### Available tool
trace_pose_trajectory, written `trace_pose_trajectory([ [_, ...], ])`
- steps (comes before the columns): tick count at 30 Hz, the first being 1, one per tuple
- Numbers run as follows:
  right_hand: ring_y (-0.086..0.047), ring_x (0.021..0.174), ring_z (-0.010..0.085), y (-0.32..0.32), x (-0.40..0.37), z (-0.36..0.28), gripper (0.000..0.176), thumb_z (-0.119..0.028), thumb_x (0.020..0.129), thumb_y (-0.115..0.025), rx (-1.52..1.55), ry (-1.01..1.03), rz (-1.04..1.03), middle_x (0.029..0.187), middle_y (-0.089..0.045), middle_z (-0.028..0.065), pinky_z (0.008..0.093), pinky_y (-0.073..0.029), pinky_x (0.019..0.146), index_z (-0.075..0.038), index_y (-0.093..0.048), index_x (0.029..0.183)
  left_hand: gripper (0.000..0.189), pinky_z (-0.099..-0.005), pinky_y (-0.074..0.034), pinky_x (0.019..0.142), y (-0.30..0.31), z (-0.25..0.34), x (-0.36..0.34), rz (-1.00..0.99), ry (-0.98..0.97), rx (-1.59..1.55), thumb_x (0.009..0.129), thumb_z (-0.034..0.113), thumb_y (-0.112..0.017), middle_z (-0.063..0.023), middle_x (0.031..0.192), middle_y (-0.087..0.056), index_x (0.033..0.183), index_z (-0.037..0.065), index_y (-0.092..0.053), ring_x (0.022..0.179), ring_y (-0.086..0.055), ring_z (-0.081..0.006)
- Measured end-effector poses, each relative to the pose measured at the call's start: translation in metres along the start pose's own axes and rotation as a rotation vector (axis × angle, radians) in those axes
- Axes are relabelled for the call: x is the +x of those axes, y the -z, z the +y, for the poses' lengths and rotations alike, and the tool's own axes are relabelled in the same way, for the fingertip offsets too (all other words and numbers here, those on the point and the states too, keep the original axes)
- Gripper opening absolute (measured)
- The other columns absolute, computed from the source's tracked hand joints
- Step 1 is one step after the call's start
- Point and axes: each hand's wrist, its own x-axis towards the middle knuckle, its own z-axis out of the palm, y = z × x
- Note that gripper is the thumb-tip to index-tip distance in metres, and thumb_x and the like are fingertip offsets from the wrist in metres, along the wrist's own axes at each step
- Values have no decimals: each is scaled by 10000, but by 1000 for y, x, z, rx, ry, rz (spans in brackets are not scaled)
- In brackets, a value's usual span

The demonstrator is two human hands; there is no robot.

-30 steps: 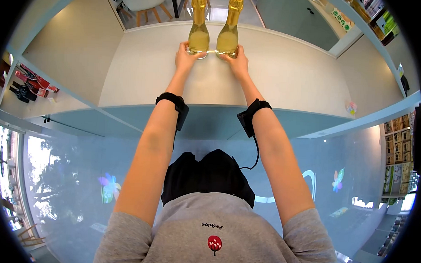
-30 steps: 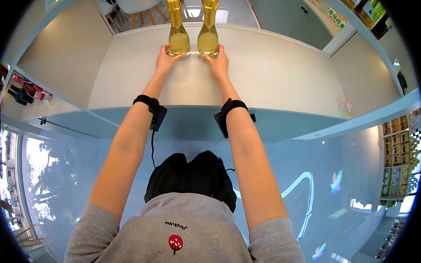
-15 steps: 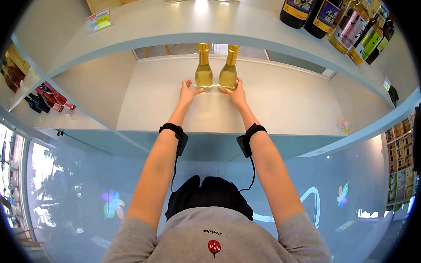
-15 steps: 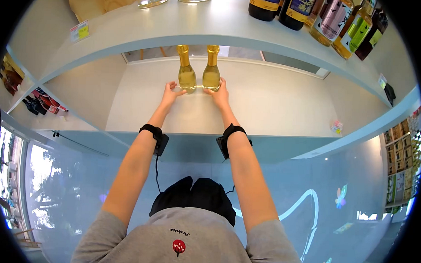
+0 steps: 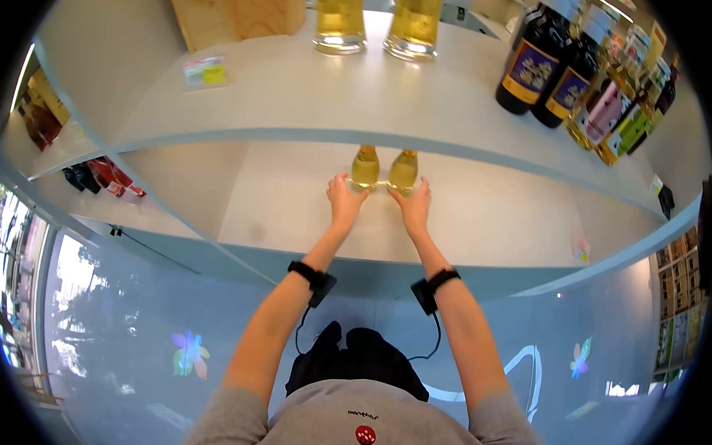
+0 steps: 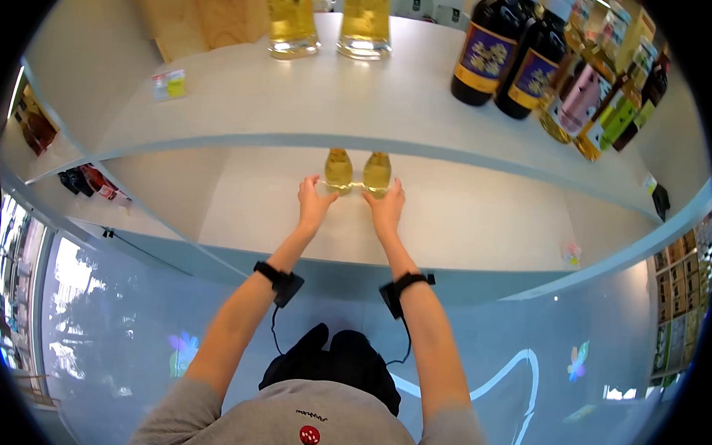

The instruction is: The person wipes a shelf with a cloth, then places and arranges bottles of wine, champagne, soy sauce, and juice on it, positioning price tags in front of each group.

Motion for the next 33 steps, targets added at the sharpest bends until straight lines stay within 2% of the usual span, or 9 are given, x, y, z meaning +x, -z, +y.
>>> trace_pose_trajectory([
  [2,-447,1108,336,6,-25,-16,581,-128,776,-673,75,137,69,1209,-458,194,412,-388,924,20,-370,1250,412,-350,-410,904,40,26,-12,34,-117,-147,721,80,-700,-121,1099,-506,1081,19,-511,1051,-482,-252],
  [4,-497,1053,291,19,-53,-55,398,-82,812,-616,249,179,-2,1146,-506,167,372,-426,878,16,-460,1165,261,-325,-445,858,91,70,-28,40,-246,-289,767,4,-628,-103,1047,-527,1015,19,-546,980,-525,-217],
  [7,-550,977,257,33,-84,-117,296,-60,818,-601,435,260,-234,1048,-560,143,331,-460,818,13,-512,1091,169,-300,-476,713,152,119,-37,214,-475,-330,782,-49,-576,-110,944,-566,941,4,-555,811,-573,-216],
  [8,-584,918,235,37,-90,-143,229,-23,823,-584,457,381,-225,980,-586,133,309,-486,754,8,-539,1045,166,-290,-477,696,172,130,-37,263,-519,-308,781,-57,-575,-108,935,-568,935,4,-557,793,-573,-208],
  [10,-595,890,206,43,-98,-182,221,16,820,-574,509,519,-283,965,-592,119,285,-491,726,-4,-545,1038,162,-270,-477,663,208,145,-35,341,-600,-262,781,-71,-573,-105,916,-573,924,3,-561,755,-574,-190],
  [15,-605,810,171,41,-115,-222,232,24,811,-580,634,468,-397,934,-612,91,269,-493,685,-18,-564,1038,173,-256,-471,665,231,152,-44,314,-609,-372,780,-81,-580,-95,922,-575,926,10,-569,753,-570,-168],
  [20,-601,772,171,46,-139,-188,207,-25,831,-583,645,277,-432,889,-623,92,274,-487,668,-30,-568,1037,145,-258,-480,674,200,124,-79,70,-426,-436,807,-52,-567,-95,929,-577,937,14,-572,763,-574,-165],
  [25,-609,745,172,81,-164,-125,170,-93,846,-587,393,29,-260,836,-633,108,283,-487,665,-42,-580,1008,119,-263,-482,668,172,86,-109,-184,-290,-411,811,-29,-576,-77,905,-579,924,8,-574,761,-578,-149],
  [33,-624,747,129,142,-263,-12,143,-123,864,-563,301,-354,-148,800,-643,79,261,-495,635,-11,-596,947,102,-269,-482,654,160,54,-134,-427,-271,-336,814,-14,-570,-82,887,-575,912,12,-563,763,-590,-173],
])
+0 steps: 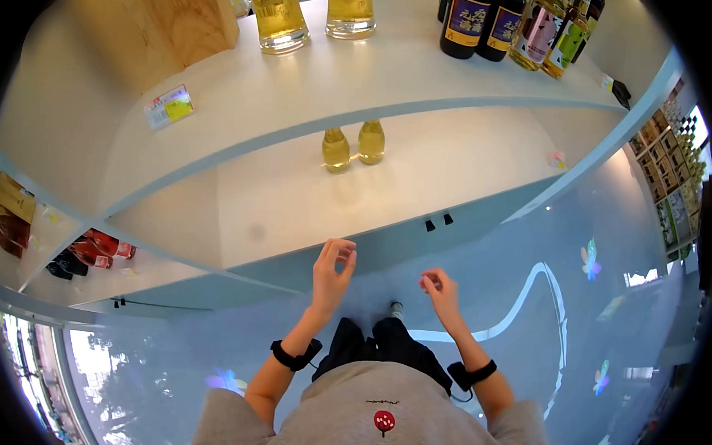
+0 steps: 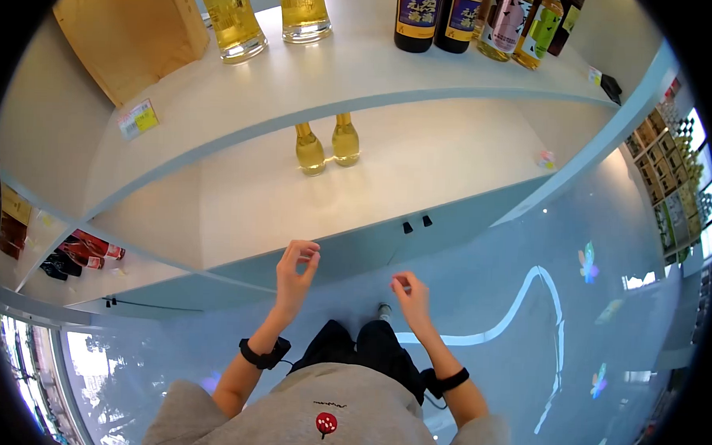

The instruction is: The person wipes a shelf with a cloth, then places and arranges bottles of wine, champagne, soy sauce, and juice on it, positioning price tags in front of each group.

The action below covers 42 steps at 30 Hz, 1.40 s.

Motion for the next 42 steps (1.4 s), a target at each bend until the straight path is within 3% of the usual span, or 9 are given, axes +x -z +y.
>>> trace_pose_trajectory([
  [5,-615,689,125,35,-56,28,123,-116,866,-552,-17,-168,53,765,-642,70,257,-487,610,-20,-598,927,102,-279,-481,667,-2,-28,-26,-59,105,3,819,-2,-564,-79,883,-579,920,15,-562,785,-591,-174],
  [9,-615,676,131,53,-74,34,142,-133,869,-555,-60,-178,100,752,-643,69,256,-481,604,-9,-592,927,95,-274,-472,690,0,-42,-46,-96,195,3,836,28,-565,-71,878,-593,930,20,-575,810,-588,-155],
  [14,-611,667,140,81,-49,35,170,-151,869,-563,-102,-88,112,755,-642,76,261,-476,606,5,-586,934,93,-259,-467,699,-4,-45,-61,-94,287,-2,860,56,-555,-53,873,-586,942,14,-575,812,-572,-128],
  [19,-593,669,135,127,2,41,170,-152,872,-558,41,-45,191,770,-644,70,259,-473,613,0,-588,941,86,-268,-465,705,-39,-42,-61,-73,339,-20,874,49,-533,-56,877,-570,944,13,-568,806,-565,-133],
  [24,-586,673,122,202,54,57,177,-163,879,-550,75,-46,218,772,-643,62,252,-467,606,-4,-591,947,88,-251,-462,703,-138,-12,-48,-163,361,-19,878,61,-541,-52,871,-571,943,7,-567,802,-566,-125],
  [34,-577,648,107,408,130,151,163,-152,885,-536,184,-61,387,743,-634,53,239,-444,569,-4,-595,922,92,-244,-466,712,-429,51,25,-419,340,-118,880,68,-558,-49,859,-584,949,7,-566,811,-569,-110],
  [37,-583,649,106,470,173,142,162,-152,885,-533,91,-15,327,738,-633,53,239,-448,565,-4,-597,906,124,-235,-456,711,-505,95,72,-458,292,-209,891,92,-543,-48,885,-582,972,0,-562,793,-561,-103],
  [42,-588,644,106,496,250,117,144,-140,866,-559,168,59,372,751,-632,53,236,-475,573,-4,-598,891,153,-250,-475,708,-565,86,123,-471,284,-250,893,123,-540,-56,898,-586,975,-4,-567,813,-578,-131],
])
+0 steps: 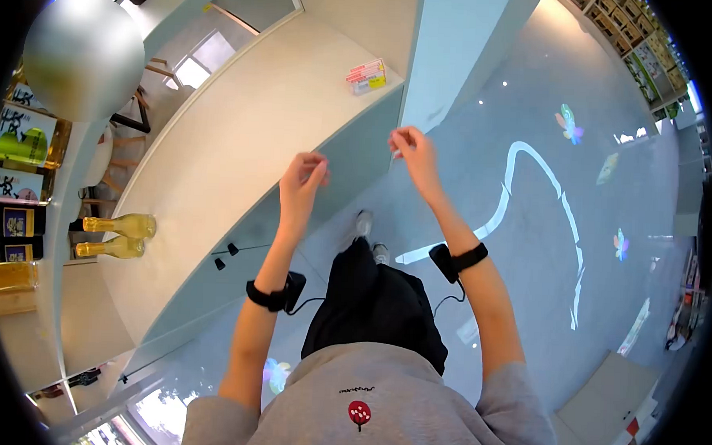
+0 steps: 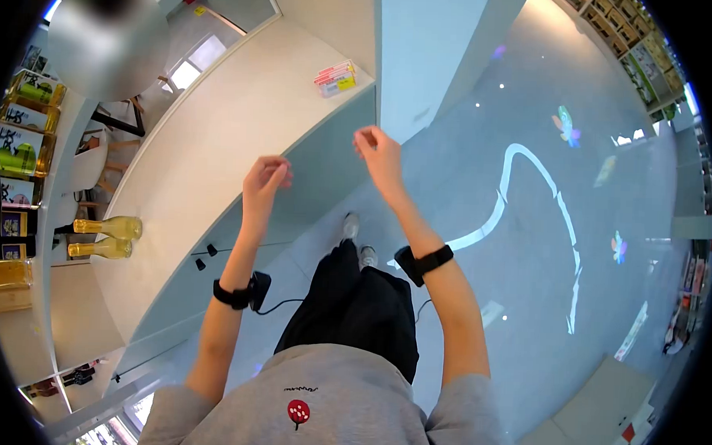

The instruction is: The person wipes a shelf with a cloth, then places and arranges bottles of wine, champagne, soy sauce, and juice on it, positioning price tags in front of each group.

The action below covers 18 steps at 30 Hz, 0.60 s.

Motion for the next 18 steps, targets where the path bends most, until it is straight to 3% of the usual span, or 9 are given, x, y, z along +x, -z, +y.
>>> trace_pose_trajectory([
  [9,-605,631,123,1,87,-8,184,-137,851,-589,-11,-67,-3,750,-639,72,244,-491,548,-2,-571,974,196,-277,-502,775,-43,-20,113,100,0,-123,882,134,-550,-90,957,-575,1018,-8,-557,857,-599,-159],
  [13,-602,602,126,-8,116,-2,234,-146,848,-598,-68,-69,-14,724,-638,82,249,-487,526,-6,-550,1029,235,-270,-526,719,-52,-42,159,181,-15,-137,857,100,-580,-104,991,-568,1063,-8,-553,862,-599,-161],
  [18,-579,569,111,-17,133,11,169,-140,846,-600,-26,-126,-80,668,-618,61,240,-472,509,-15,-561,953,178,-260,-529,681,-59,-58,178,185,47,-103,842,90,-599,-92,902,-610,984,-17,-604,785,-605,-143],
])
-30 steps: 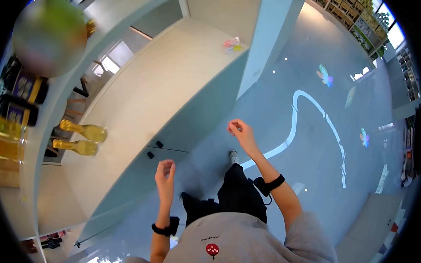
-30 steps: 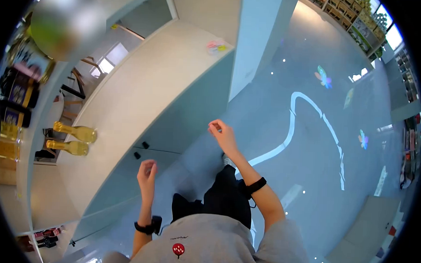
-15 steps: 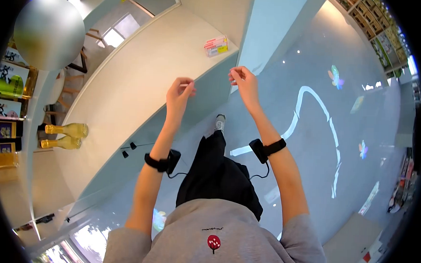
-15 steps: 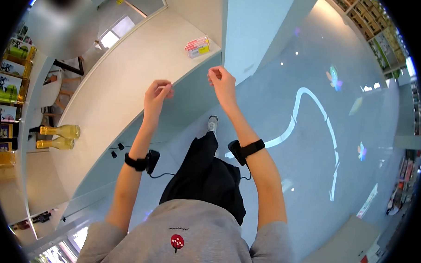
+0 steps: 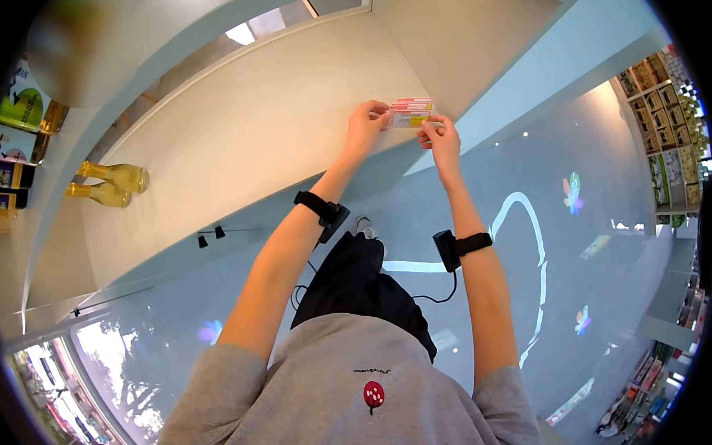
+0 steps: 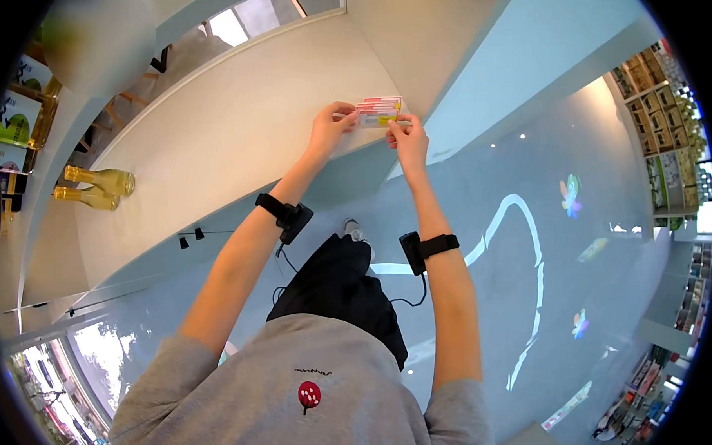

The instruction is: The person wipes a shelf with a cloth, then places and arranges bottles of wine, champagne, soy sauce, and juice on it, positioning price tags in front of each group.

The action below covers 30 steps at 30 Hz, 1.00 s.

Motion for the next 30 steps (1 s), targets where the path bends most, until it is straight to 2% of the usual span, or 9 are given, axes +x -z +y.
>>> trace_pose_trajectory([
  [4,-521,530,82,4,7,8,114,-135,844,-603,-16,-29,-69,620,-574,29,220,-417,474,-27,-569,841,130,-249,-511,591,-3,-2,4,21,-16,6,824,68,-609,-92,742,-624,909,-28,-630,676,-605,-131],
  [10,-456,504,52,20,-20,1,129,-140,844,-606,68,-45,-241,562,-514,-7,203,-342,452,-34,-572,779,115,-242,-507,589,2,-7,4,26,-43,-39,830,58,-599,-95,741,-640,900,-24,-639,619,-591,-120],
  [13,-454,506,50,29,-33,4,133,-140,844,-608,91,-42,-260,556,-507,-12,199,-335,452,-31,-574,774,130,-238,-502,636,6,-8,3,-6,-7,17,851,65,-586,-77,816,-633,931,-30,-622,691,-586,-107],
  [16,-456,534,63,37,-45,1,127,-146,849,-597,62,-77,-238,577,-512,-6,211,-340,489,-37,-572,788,109,-240,-496,585,5,-8,-1,35,-67,9,834,60,-596,-75,729,-628,892,-25,-631,638,-587,-110],
  [19,-462,540,68,43,-53,1,128,-147,851,-599,63,-74,-227,584,-515,-2,217,-346,502,-36,-571,794,99,-238,-487,581,5,-6,-5,13,-69,18,836,62,-595,-64,725,-621,881,-20,-627,650,-585,-108],
  [22,-466,546,72,43,-56,-4,130,-151,853,-598,73,-76,-198,596,-520,1,224,-351,513,-36,-570,799,112,-237,-493,629,11,-2,-7,-36,-14,82,849,73,-587,-56,807,-624,916,-14,-610,720,-590,-109],
  [25,-468,550,75,46,-57,-5,130,-150,856,-596,75,-64,-204,605,-524,5,224,-353,517,-34,-567,805,86,-234,-485,575,11,0,-11,-1,-24,35,835,65,-598,-61,733,-614,877,-8,-617,668,-588,-108],
  [28,-471,551,77,47,-58,-7,131,-150,857,-595,92,-61,-212,604,-521,6,223,-354,518,-33,-566,806,116,-228,-483,633,20,-1,-11,-33,10,129,852,98,-587,-44,822,-614,918,4,-598,746,-582,-102],
  [30,-478,536,71,47,-58,-5,143,-157,848,-609,102,-50,-198,587,-526,3,221,-359,496,-28,-574,796,115,-226,-479,633,23,-2,-14,-43,15,78,844,98,-597,-41,820,-612,917,10,-593,745,-574,-97],
])
